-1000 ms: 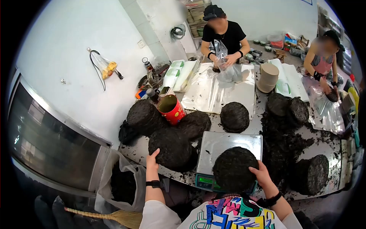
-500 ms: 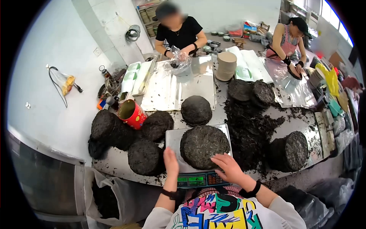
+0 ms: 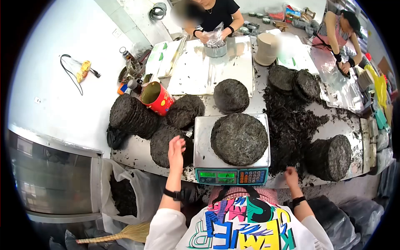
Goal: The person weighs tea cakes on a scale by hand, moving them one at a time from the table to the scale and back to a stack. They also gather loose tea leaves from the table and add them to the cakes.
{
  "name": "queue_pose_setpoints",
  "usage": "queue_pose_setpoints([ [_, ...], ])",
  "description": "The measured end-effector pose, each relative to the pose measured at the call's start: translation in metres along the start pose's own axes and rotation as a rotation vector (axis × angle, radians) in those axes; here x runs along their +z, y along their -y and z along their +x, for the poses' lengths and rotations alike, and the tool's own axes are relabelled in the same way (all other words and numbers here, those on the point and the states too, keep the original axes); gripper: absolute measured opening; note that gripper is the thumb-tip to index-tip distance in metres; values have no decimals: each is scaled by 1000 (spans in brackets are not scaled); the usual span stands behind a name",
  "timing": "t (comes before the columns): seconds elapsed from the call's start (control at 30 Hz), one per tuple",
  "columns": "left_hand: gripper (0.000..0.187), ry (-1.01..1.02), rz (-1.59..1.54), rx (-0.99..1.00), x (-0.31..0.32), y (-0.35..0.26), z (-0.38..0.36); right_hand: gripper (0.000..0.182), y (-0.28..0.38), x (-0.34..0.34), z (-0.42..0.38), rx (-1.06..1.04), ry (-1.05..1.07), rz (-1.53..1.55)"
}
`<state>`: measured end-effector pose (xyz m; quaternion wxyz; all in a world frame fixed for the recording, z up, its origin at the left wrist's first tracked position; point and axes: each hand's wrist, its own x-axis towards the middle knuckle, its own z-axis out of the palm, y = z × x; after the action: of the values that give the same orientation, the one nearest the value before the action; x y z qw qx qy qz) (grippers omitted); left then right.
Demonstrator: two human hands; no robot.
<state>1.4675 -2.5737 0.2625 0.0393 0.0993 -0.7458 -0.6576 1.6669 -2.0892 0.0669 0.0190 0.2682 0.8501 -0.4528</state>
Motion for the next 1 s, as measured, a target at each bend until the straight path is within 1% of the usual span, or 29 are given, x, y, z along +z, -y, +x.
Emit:
queue_pose_setpoints([
  [0.03,43,54,-21,-31,9,-8,7,30,11,-10,12,-2,-23,120],
  [0.07,44,125,7,-39,21,-10,16,32,38,-19,13,53,18,240],
  [0.1,46,197,29,-44,35,-7,22,34,79,-28,7,104,56,357],
  [0.13,54,225,117,6,53,13,29,37,112,-34,1,151,90,472],
  [0.17,63,252,201,57,75,33,33,45,131,-35,-3,113,155,482],
  [0.23,80,227,479,223,122,25,8,63,154,-24,-13,123,186,584],
  [0.27,84,240,477,257,146,24,-6,72,162,-15,-16,168,191,588],
  [0.3,88,258,464,298,169,26,-22,76,166,-7,-20,220,178,673],
  [0.33,86,338,448,330,188,30,-40,67,143,8,-15,307,214,675],
  [0.37,85,415,437,365,204,34,-55,50,185,-6,-25,157,157,704],
  [0.4,82,570,192,254,211,35,-59,37,166,3,-14,227,41,1055],
  [0.43,79,720,-43,134,209,37,-56,38,169,-17,-8,271,30,1111],
  [0.5,72,697,-129,-32,181,53,-37,35,141,-33,22,466,128,1401],
  [0.53,64,626,96,73,156,12,-30,34,144,-39,38,451,86,1493],
  [0.6,51,210,31,125,109,27,-9,33,162,-45,71,429,10,1686],
  [0.63,44,79,70,87,85,1,-2,33,167,-45,98,406,-68,1725],
  [0.67,41,-16,-15,108,57,12,12,37,162,-45,134,350,-35,1754],
  [0.7,39,-90,21,140,27,25,19,39,167,-47,168,296,-74,1754],
  [0.73,38,-125,21,140,1,29,23,43,172,-50,204,193,-60,1788],
  [0.77,38,-155,61,126,-26,40,29,47,183,-56,236,87,-153,1742],
  [0.8,38,-187,139,112,-50,47,34,52,203,-70,256,96,-190,1716],
  [0.83,39,-262,186,88,-67,52,37,57,227,-85,262,195,-256,1631],
  [0.9,40,-426,468,104,-95,58,40,56,247,-96,289,628,-412,1426],
  [1.0,48,-844,883,-116,-99,37,37,50,251,-74,262,219,-122,1150],
])
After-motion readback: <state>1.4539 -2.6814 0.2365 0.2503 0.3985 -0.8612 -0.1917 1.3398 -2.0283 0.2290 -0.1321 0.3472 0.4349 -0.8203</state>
